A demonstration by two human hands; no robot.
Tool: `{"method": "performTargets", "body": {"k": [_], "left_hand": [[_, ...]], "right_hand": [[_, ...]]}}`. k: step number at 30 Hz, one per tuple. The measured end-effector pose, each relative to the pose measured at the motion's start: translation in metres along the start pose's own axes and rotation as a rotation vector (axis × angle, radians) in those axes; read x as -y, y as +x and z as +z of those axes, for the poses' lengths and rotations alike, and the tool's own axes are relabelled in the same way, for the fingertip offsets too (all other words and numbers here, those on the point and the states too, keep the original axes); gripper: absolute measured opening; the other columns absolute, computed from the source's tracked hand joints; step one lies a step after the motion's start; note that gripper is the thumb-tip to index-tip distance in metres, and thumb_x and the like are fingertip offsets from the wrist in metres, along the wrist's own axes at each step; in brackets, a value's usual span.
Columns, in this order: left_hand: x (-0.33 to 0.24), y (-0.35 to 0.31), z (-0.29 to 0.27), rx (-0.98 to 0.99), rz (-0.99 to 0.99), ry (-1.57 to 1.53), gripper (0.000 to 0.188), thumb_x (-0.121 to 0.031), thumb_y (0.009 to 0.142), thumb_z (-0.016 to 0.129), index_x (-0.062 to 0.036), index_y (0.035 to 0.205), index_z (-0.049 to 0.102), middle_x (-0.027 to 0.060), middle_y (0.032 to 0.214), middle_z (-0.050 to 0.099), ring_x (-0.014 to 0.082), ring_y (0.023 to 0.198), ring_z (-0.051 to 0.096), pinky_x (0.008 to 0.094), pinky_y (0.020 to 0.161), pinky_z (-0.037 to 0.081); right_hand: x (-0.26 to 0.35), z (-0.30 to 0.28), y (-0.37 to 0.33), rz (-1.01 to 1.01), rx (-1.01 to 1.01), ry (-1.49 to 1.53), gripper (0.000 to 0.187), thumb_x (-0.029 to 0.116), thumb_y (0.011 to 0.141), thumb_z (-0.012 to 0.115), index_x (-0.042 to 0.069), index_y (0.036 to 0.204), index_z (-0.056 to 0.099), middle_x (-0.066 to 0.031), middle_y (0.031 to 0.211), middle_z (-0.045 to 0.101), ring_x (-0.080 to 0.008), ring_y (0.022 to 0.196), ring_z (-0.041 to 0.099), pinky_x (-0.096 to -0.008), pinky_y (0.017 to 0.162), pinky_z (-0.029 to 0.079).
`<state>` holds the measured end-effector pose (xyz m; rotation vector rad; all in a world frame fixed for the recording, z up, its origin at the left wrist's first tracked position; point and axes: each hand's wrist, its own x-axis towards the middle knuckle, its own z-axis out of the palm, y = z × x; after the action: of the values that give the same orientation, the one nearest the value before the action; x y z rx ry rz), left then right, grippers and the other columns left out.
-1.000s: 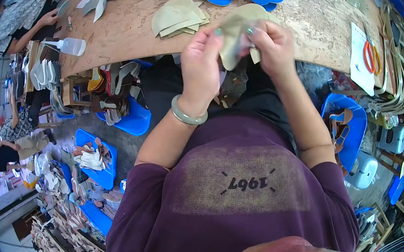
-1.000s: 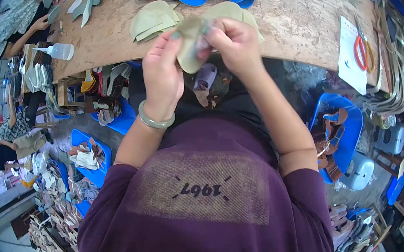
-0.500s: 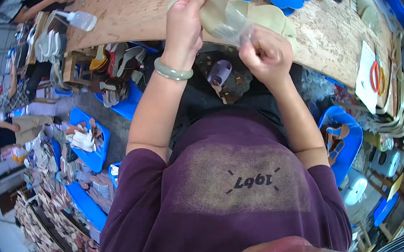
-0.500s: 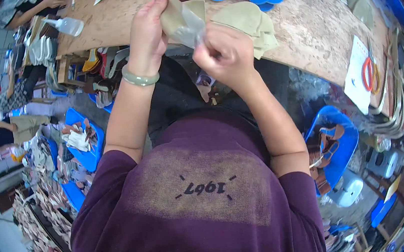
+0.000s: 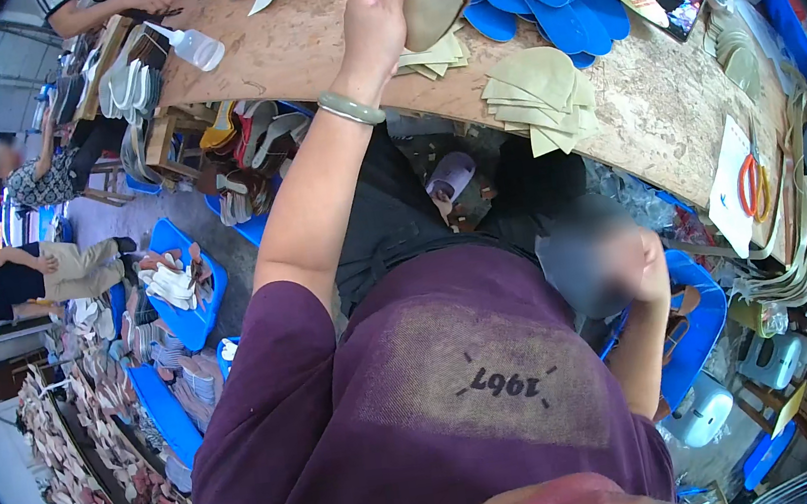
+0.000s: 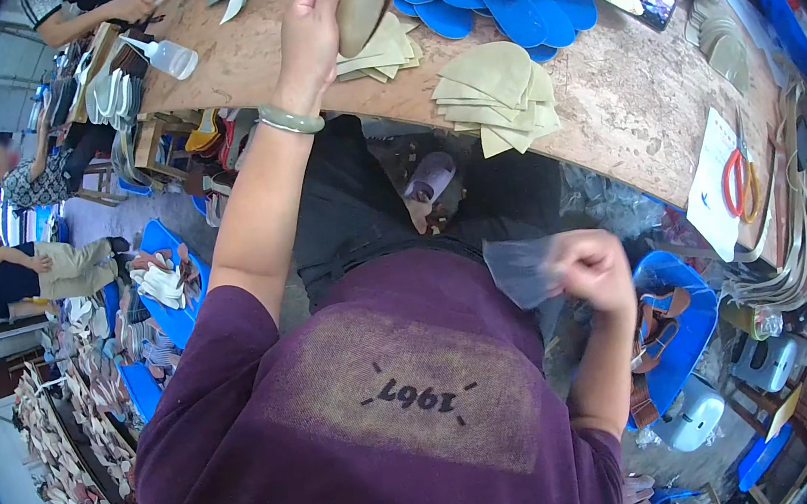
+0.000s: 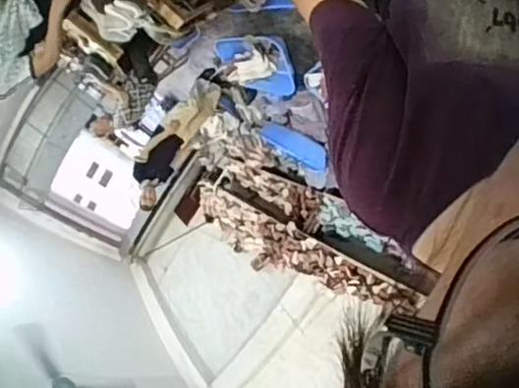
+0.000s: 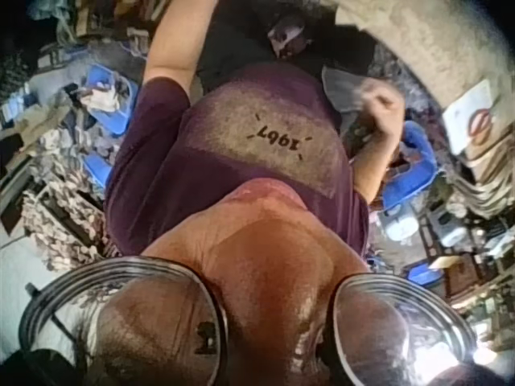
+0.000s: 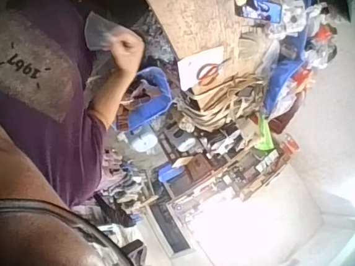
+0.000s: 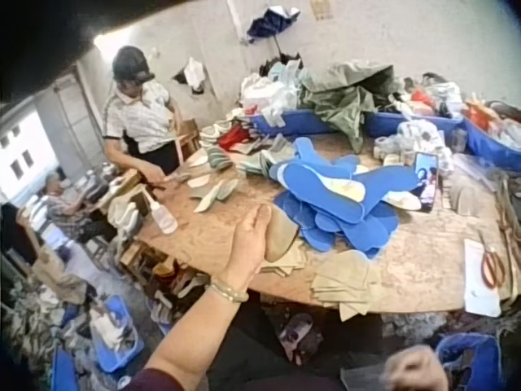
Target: The person assembles shoe insoles by hand, peeling protective films from beige foam pieces and pressing them onto blue insole bases. The person handles the components one at a time, aligning the beige foam to the blue base and smoothing the edges to ensure adhesion.
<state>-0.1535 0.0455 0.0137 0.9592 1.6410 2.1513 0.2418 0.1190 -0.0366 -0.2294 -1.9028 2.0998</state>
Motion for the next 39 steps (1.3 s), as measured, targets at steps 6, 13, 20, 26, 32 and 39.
{"method": "performTargets", "body": {"k": [6,13,20,26,32,39], "left_hand": [[-0.009,-0.033,0.017,0.288,-0.074,0.165,0.026,-0.024,0.095,0.055,-0.0017,0.107,0.061,0.0003,0.092,0.065,0.0041,0.079,0.059,0.0197,0.072,0.047],[-0.031,-0.076,0.024,0.634,-0.441,0.004,0.024,-0.021,0.096,0.052,-0.0025,0.111,0.058,-0.0012,0.094,0.063,0.0037,0.083,0.058,0.0199,0.074,0.048],[-0.03,-0.121,-0.007,0.206,-0.749,-0.31,0.035,-0.03,0.097,0.05,-0.0022,0.118,0.049,0.0049,0.079,0.06,0.0098,0.067,0.057,0.0221,0.06,0.046],[-0.04,-0.173,-0.005,0.245,-0.374,-0.277,0.027,-0.011,0.085,0.069,-0.005,0.099,0.046,-0.0012,0.087,0.051,0.0033,0.076,0.049,0.0196,0.067,0.044],[-0.029,-0.15,-0.018,0.285,-0.337,-0.171,0.017,-0.01,0.089,0.063,-0.0043,0.092,0.047,-0.0012,0.083,0.052,0.0038,0.073,0.047,0.0205,0.066,0.043],[-0.045,-0.129,-0.024,0.239,-0.216,-0.275,0.019,0.002,0.088,0.059,-0.0038,0.096,0.044,0.0048,0.089,0.055,0.0104,0.083,0.056,0.0241,0.077,0.047]], "right_hand": [[0.008,0.003,-0.002,0.183,-0.58,-0.775,0.011,0.01,0.08,0.069,0.002,0.087,0.066,-0.0117,0.071,0.062,-0.0237,0.062,0.062,-0.0294,0.06,0.05],[0.083,0.043,0.119,-0.754,0.009,-1.284,0.033,0.003,0.07,0.063,0.009,0.102,0.066,-0.0066,0.116,0.063,-0.027,0.116,0.055,-0.0393,0.091,0.047],[0.042,0.061,0.125,-0.634,-0.105,-0.957,0.027,-0.001,0.073,0.063,0.006,0.099,0.067,-0.0116,0.102,0.067,-0.0272,0.093,0.066,-0.0343,0.075,0.054],[0.017,0.114,0.13,-0.371,-0.137,-0.765,0.038,-0.004,0.08,0.063,0.003,0.116,0.059,-0.015,0.1,0.058,-0.0299,0.081,0.063,-0.0339,0.068,0.052],[0.032,0.11,0.143,-0.154,-0.01,-0.46,0.034,0.002,0.081,0.066,0.002,0.115,0.061,-0.011,0.1,0.06,-0.0163,0.078,0.062,-0.0258,0.064,0.049],[0.048,0.105,0.174,-0.186,0.052,-0.377,0.032,0.007,0.075,0.074,0.002,0.107,0.068,-0.0058,0.093,0.063,-0.0136,0.083,0.059,-0.0262,0.072,0.048]]}}
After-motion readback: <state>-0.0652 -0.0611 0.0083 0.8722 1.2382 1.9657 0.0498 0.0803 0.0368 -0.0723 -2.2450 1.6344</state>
